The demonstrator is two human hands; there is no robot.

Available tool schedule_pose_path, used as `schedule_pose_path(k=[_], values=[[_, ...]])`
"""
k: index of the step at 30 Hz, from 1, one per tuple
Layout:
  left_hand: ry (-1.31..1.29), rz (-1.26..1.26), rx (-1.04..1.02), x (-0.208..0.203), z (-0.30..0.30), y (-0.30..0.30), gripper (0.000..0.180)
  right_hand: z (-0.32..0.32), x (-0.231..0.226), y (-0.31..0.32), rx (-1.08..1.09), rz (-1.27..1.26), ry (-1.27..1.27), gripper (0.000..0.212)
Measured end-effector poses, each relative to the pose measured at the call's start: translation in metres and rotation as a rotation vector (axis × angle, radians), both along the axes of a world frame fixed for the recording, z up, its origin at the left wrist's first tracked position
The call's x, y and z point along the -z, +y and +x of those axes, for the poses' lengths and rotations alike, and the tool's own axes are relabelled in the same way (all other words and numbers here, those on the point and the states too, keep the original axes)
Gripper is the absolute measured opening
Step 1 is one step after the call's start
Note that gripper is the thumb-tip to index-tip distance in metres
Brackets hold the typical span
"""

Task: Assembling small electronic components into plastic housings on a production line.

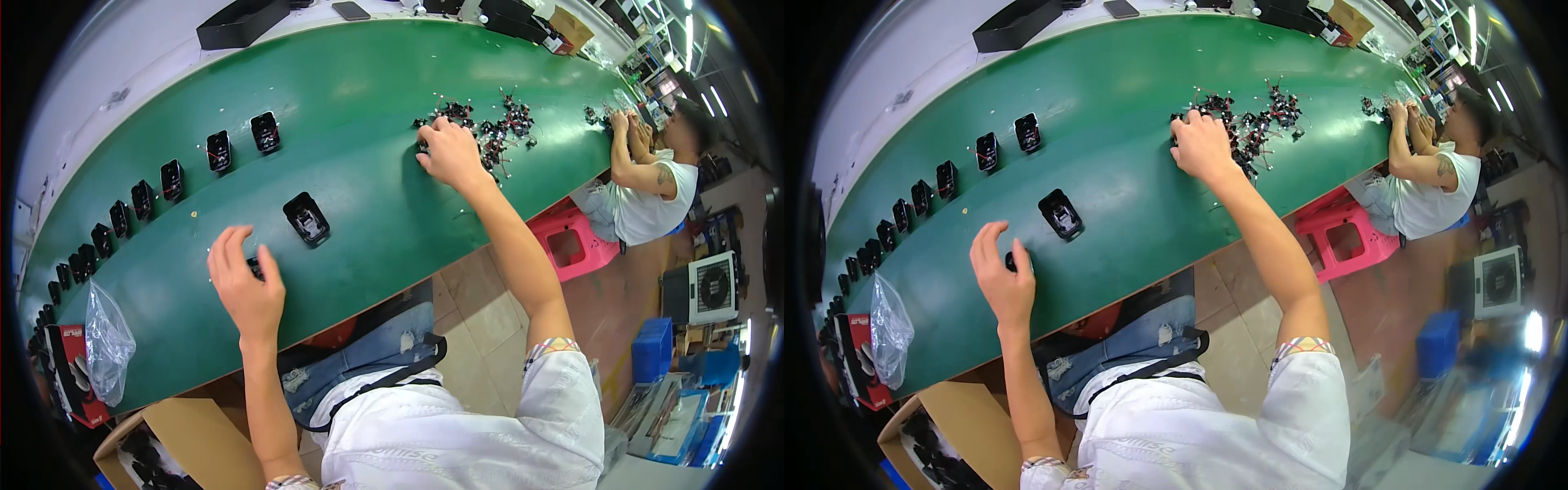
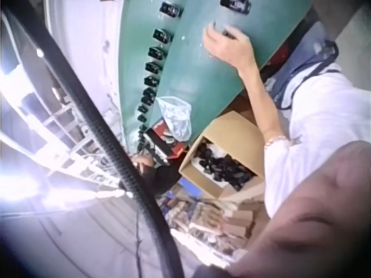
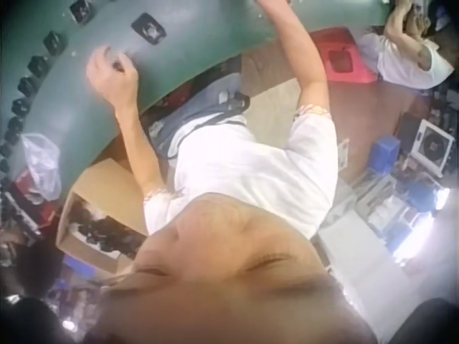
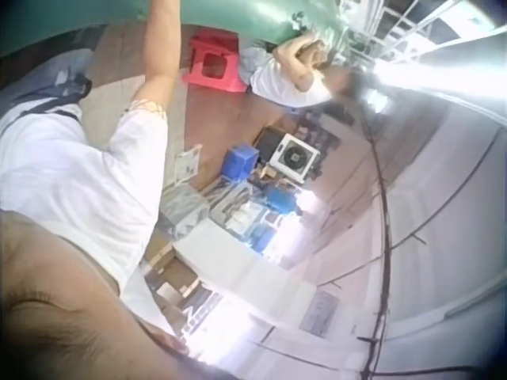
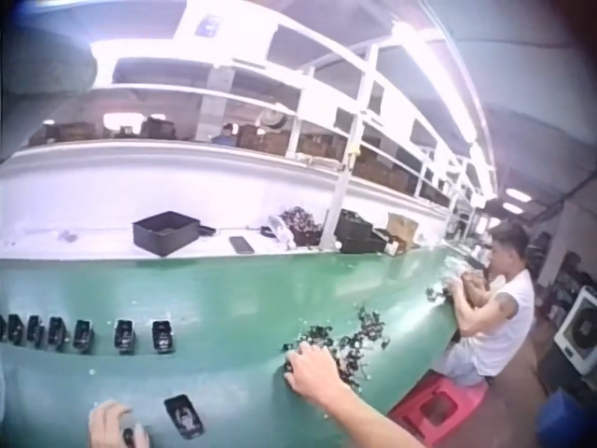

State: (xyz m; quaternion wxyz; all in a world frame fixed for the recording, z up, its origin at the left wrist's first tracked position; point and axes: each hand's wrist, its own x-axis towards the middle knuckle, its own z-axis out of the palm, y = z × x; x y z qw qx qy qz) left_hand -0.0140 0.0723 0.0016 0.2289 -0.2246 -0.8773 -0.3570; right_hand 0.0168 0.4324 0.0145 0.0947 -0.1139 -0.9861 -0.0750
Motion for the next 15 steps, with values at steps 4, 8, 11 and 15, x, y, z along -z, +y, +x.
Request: schedule_pose_path(k=[4, 8, 11, 15], values=[[0.026, -0.202, 0.165, -0.013, 0.007, 0.034, 0.052, -0.012, 0.017, -0.023, -0.197, -0.272, 0.132, 0.019], [-0.100, -0.362, 0.272, -0.005, 0.006, 0.049, 0.064, -0.018, 0.031, -0.056, -0.326, -0.398, 0.251, 0.022], [-0.122, -0.263, 0.340, 0.008, 0.003, 0.052, 0.056, -0.006, 0.029, -0.071, -0.353, -0.577, 0.298, 0.030], [-0.227, -0.136, 0.359, 0.004, 0.016, 0.053, 0.045, 0.017, 0.028, -0.077, -0.282, -0.853, 0.311, 0.044]])
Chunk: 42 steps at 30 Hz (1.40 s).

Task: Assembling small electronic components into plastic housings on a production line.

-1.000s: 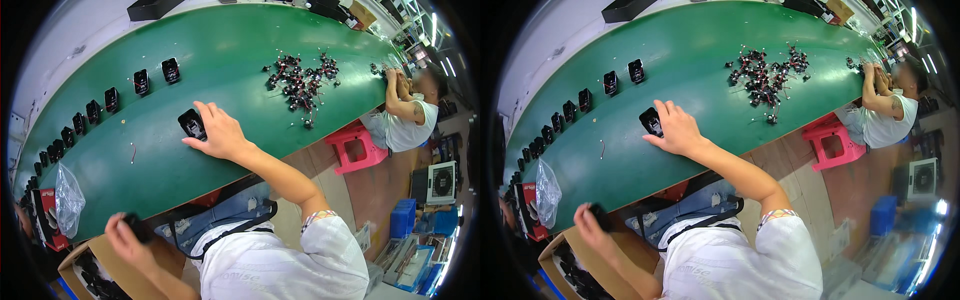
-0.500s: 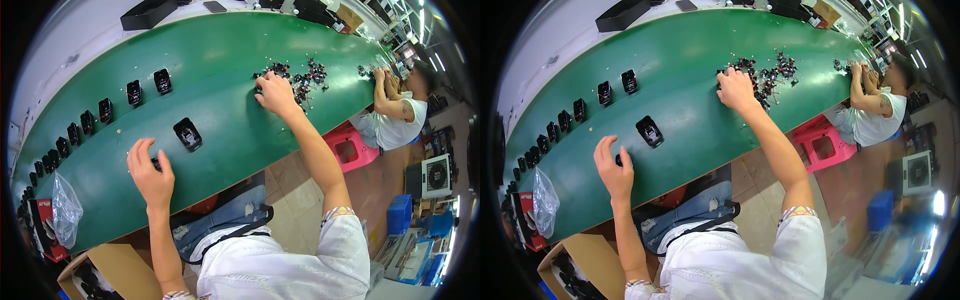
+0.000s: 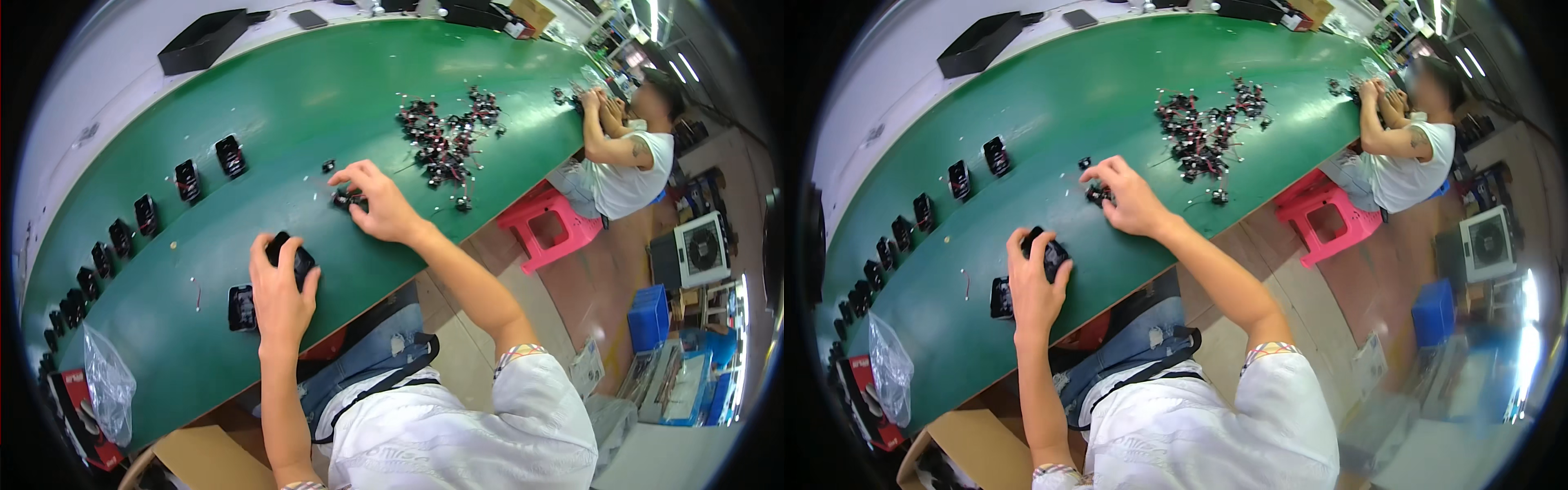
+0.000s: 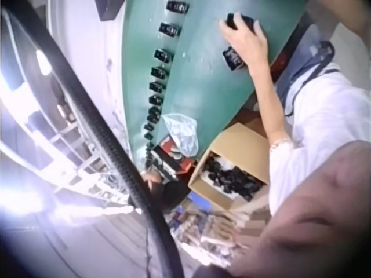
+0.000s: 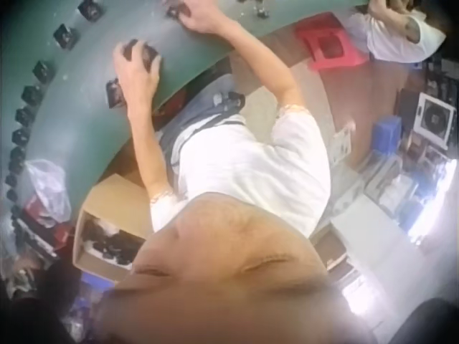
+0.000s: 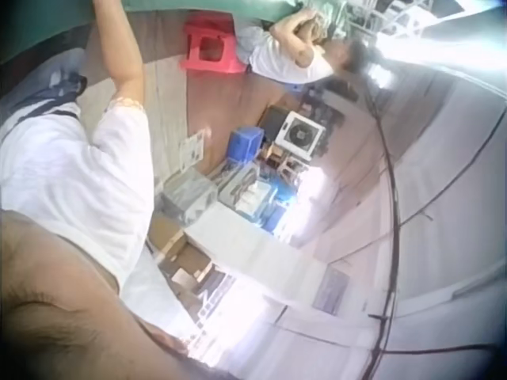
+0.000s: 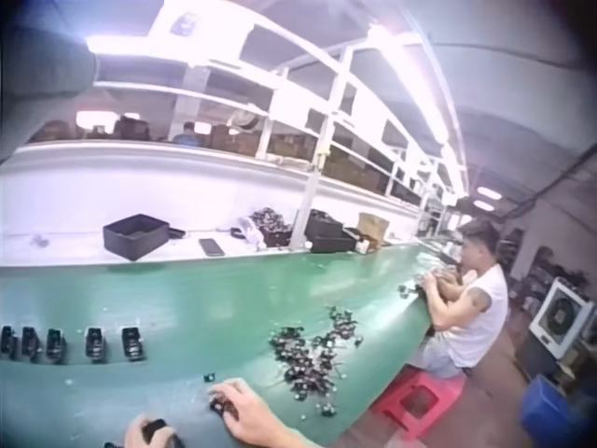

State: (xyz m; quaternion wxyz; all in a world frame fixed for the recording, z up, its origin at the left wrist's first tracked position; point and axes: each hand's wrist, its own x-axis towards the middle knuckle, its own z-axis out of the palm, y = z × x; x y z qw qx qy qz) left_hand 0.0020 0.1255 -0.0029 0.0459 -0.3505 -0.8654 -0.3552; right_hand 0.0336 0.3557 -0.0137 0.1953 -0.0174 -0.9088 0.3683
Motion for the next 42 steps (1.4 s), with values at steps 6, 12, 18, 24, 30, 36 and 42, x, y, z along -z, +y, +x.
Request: schedule_pose_path(k=[6, 12, 18, 24, 30, 36, 42], values=[[0.048, 0.103, 0.049, 0.020, 0.016, 0.000, 0.054, 0.000, 0.002, -0.019, -0.045, -0.257, 0.015, 0.040], [-0.041, 0.245, 0.007, 0.025, 0.017, -0.004, 0.072, 0.006, 0.011, -0.025, 0.130, -0.056, 0.185, 0.038], [-0.049, 0.252, -0.038, 0.031, 0.013, -0.001, 0.079, 0.019, 0.023, -0.013, 0.148, 0.030, 0.098, 0.036], [-0.041, 0.233, -0.031, 0.036, 0.010, -0.002, 0.077, 0.008, 0.005, -0.035, 0.201, 0.000, 0.042, 0.033], [-0.040, 0.248, -0.004, 0.036, 0.010, -0.001, 0.076, -0.005, 0.024, -0.040, 0.145, 0.084, 0.102, 0.034], [-0.077, 0.337, -0.038, 0.037, 0.009, -0.004, 0.076, 0.013, 0.005, -0.037, 0.110, -0.089, -0.047, 0.035], [-0.342, 0.538, 0.045, 0.039, 0.009, -0.017, 0.082, 0.040, -0.006, -0.051, -0.073, -0.563, 0.063, 0.021]])
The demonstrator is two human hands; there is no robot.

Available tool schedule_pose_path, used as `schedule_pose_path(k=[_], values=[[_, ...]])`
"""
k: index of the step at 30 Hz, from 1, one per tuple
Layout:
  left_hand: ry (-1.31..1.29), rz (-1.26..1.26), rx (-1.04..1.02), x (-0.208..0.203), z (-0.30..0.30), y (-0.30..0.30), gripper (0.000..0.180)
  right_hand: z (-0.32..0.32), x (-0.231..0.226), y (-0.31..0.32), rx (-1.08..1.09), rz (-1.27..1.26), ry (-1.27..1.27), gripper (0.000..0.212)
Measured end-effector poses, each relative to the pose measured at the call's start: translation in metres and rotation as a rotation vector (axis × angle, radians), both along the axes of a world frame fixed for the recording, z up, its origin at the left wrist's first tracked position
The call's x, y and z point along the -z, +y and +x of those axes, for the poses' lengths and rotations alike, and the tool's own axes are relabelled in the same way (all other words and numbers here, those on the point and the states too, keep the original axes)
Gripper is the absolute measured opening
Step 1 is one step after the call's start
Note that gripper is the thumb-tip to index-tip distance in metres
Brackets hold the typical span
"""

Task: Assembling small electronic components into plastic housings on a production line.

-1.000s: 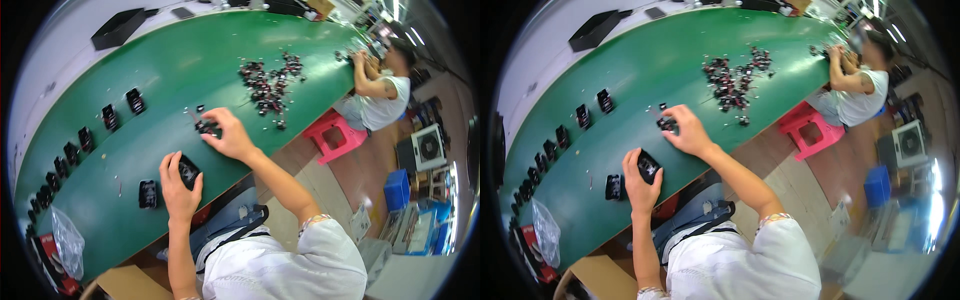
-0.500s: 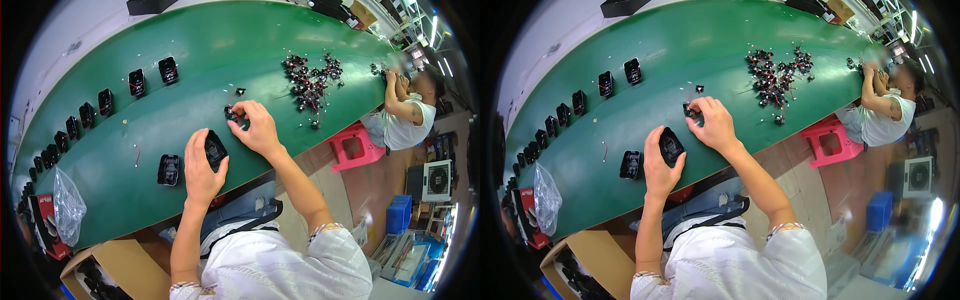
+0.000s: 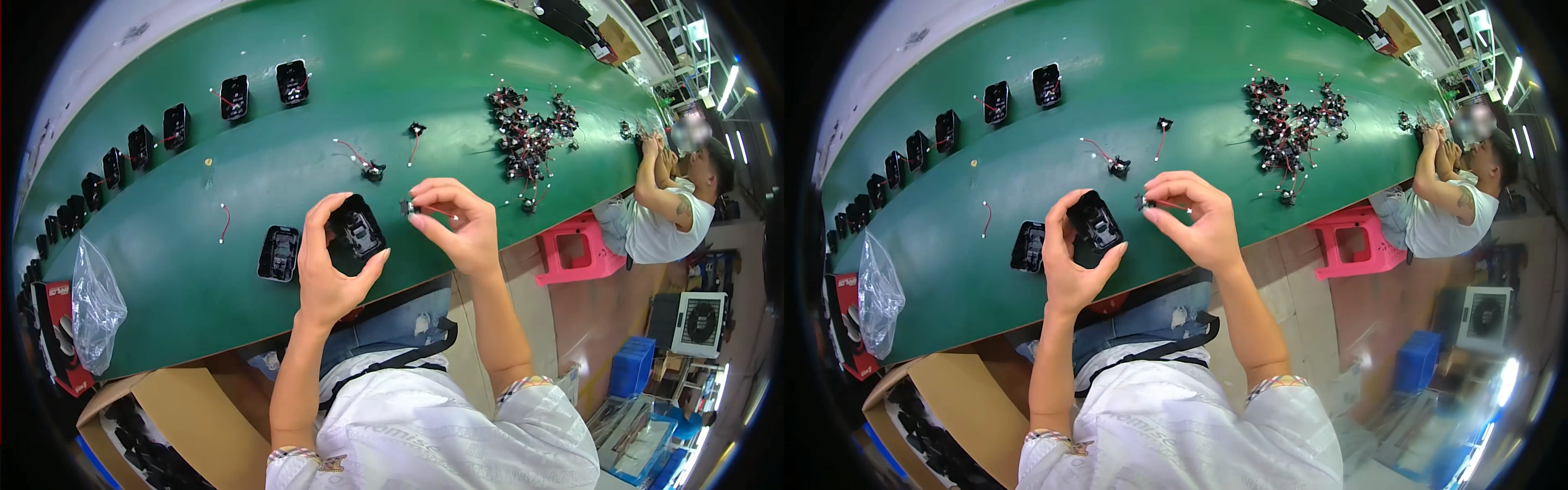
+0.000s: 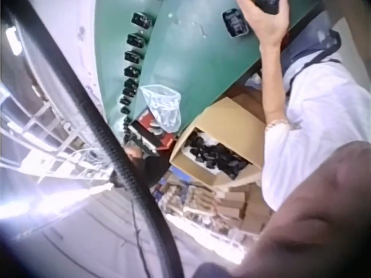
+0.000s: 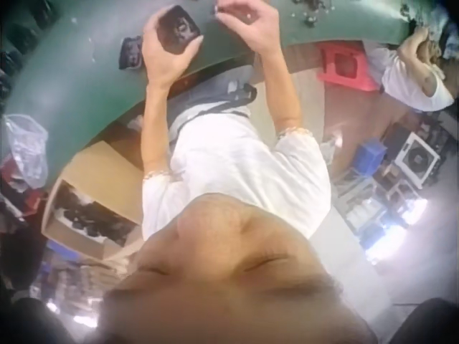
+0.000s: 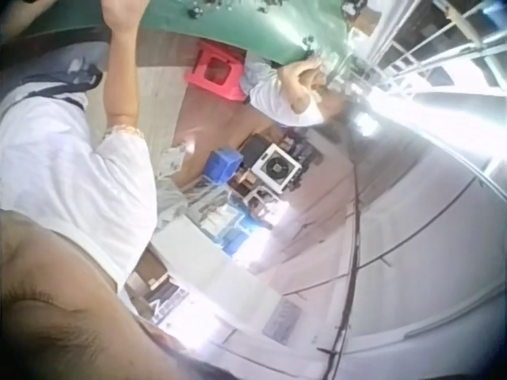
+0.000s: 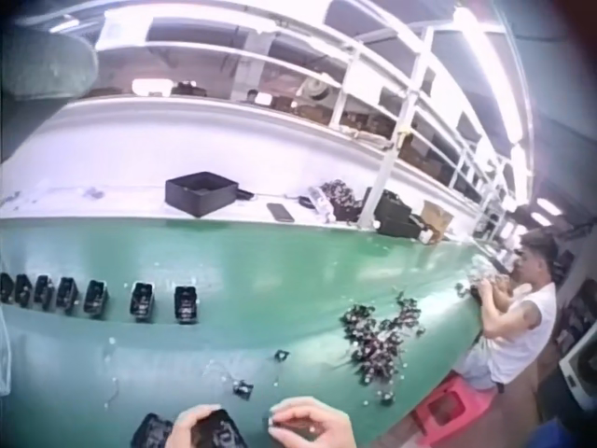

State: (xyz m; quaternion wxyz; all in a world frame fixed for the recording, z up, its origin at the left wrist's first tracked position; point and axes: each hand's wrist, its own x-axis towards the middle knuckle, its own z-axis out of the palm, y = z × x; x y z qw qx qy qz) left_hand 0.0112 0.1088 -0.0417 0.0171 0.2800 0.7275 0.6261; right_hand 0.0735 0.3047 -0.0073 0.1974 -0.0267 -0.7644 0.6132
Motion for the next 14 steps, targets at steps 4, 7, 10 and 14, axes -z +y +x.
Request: schedule_pose_path(k=[4, 7, 10, 14], values=[[-0.179, 0.176, 0.092, -0.005, 0.008, -0.004, 0.085, 0.012, -0.002, -0.018, -0.104, -0.268, 0.009, 0.021], [-0.240, 0.390, 0.173, -0.006, 0.015, -0.008, 0.089, 0.017, -0.006, -0.036, -0.118, -0.286, -0.021, 0.020], [-0.281, 0.399, 0.254, -0.001, 0.013, -0.017, 0.094, 0.021, -0.014, -0.043, -0.091, -0.096, -0.052, 0.019], [-0.060, 0.068, 0.358, 0.000, 0.009, -0.032, 0.094, 0.029, -0.020, -0.046, -0.053, 0.342, -0.032, 0.018]])
